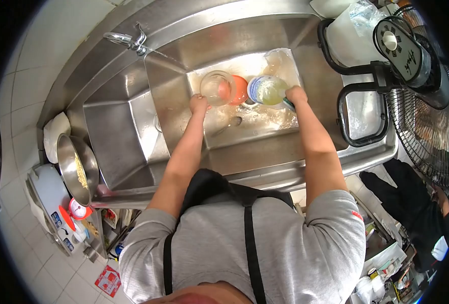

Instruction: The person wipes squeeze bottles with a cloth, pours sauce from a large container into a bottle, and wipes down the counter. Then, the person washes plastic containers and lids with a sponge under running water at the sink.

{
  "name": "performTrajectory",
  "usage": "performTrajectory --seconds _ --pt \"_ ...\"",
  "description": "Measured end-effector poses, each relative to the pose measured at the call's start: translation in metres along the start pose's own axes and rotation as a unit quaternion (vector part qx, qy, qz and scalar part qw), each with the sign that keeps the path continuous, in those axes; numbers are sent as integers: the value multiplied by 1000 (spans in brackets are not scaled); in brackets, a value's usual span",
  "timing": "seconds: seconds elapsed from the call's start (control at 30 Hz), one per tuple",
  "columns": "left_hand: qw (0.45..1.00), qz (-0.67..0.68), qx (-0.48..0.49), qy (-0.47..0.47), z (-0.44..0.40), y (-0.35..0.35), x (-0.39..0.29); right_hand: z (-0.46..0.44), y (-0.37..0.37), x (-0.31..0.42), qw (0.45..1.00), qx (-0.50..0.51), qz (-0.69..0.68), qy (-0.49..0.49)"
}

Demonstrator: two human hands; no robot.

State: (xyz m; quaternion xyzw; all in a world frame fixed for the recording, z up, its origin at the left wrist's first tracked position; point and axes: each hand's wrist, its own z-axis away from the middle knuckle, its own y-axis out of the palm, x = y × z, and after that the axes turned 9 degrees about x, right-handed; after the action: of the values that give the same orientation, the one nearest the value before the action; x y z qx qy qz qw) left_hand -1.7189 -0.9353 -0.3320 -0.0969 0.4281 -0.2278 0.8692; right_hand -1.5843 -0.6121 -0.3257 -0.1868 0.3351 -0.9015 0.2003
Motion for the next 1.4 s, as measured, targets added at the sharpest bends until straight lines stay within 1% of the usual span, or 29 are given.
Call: performTrajectory --seconds 0.03,0.07,0.13,0.17,0.23,0.27,0.33,0.37,0.43,0.47,0.53,0.57,0.63,0.67,0.73,0.77,0.83,0.87,0.93,0.97,1.03,1.17,1.2,1.23,1.27,1.3,1.33,1.37,1.4 --pt "1000 -13 8 10 9 -2 -10 8 -14 15 998 -21 60 -10" --pt "1000 -11 8 11 3 1 -6 21 -29 31 998 -23 62 -10" --pt "985 -146 -16 93 -18 11 7 49 -57 62 991 -70 89 -75" --pt "985 -142 -16 93 -11 14 -1 62 -67 78 990 -71 91 -75" --pt "982 -145 -3 123 10 22 -27 84 -75 108 960 -116 206 -149" --pt "982 -143 -4 124 10 28 -28 88 -72 119 959 -118 208 -150" --pt "983 -143 38 106 2 42 -32 91 -70 137 892 -158 349 -238" --pt "983 -142 38 106 4 46 -36 93 -70 144 892 -158 350 -238" --pt "987 -111 84 75 6 52 -44 96 -74 155 800 -190 483 -302" --pt "988 -110 83 76 10 54 -51 95 -75 161 799 -191 483 -302" --pt "995 -6 100 6 20 55 -62 95 -76 170 757 -176 536 -330" --pt "995 -6 100 6 19 56 -64 97 -76 173 757 -176 536 -330" --pt "994 21 102 -15 19 59 -66 99 -75 178 733 -196 560 -332" --pt "994 21 104 -14 20 58 -67 99 -75 179 734 -196 561 -330" --pt "992 -14 117 -38 24 54 -66 98 -75 179 772 -185 531 -298" --pt "992 -13 118 -37 22 54 -60 94 -76 176 771 -185 531 -298" --pt "992 -16 120 -28 12 53 -42 80 -79 164 877 -139 381 -257" --pt "992 -18 120 -30 13 48 -42 78 -83 156 901 -101 350 -236" --pt "985 -102 142 -3 14 35 -43 58 -78 130 949 -81 270 -144" --pt "985 -103 142 -6 8 33 -36 46 -73 111 959 -65 245 -127" --pt "981 -189 -14 43 -12 30 -20 22 -63 76 973 -38 204 -99" --pt "969 -246 -17 29 -3 13 -37 -10 -20 3 991 32 127 -8" --pt "959 -273 -34 64 6 8 -46 -18 -11 -14 995 45 83 21" --pt "947 -300 -51 97 11 5 -51 -19 -12 -23 995 47 83 19" --pt "947 -303 -52 95 9 4 -51 -14 -14 -27 992 49 110 29" --pt "948 -286 -71 124 7 2 -52 -11 -13 -29 988 52 136 41" --pt "947 -269 -87 151 7 3 -50 -12 -20 -30 979 64 194 20" --pt "947 -271 -84 148 6 3 -46 1 -31 -15 982 43 185 23" --pt "929 -279 -112 214 -1 2 -44 17 -42 13 984 19 174 23"
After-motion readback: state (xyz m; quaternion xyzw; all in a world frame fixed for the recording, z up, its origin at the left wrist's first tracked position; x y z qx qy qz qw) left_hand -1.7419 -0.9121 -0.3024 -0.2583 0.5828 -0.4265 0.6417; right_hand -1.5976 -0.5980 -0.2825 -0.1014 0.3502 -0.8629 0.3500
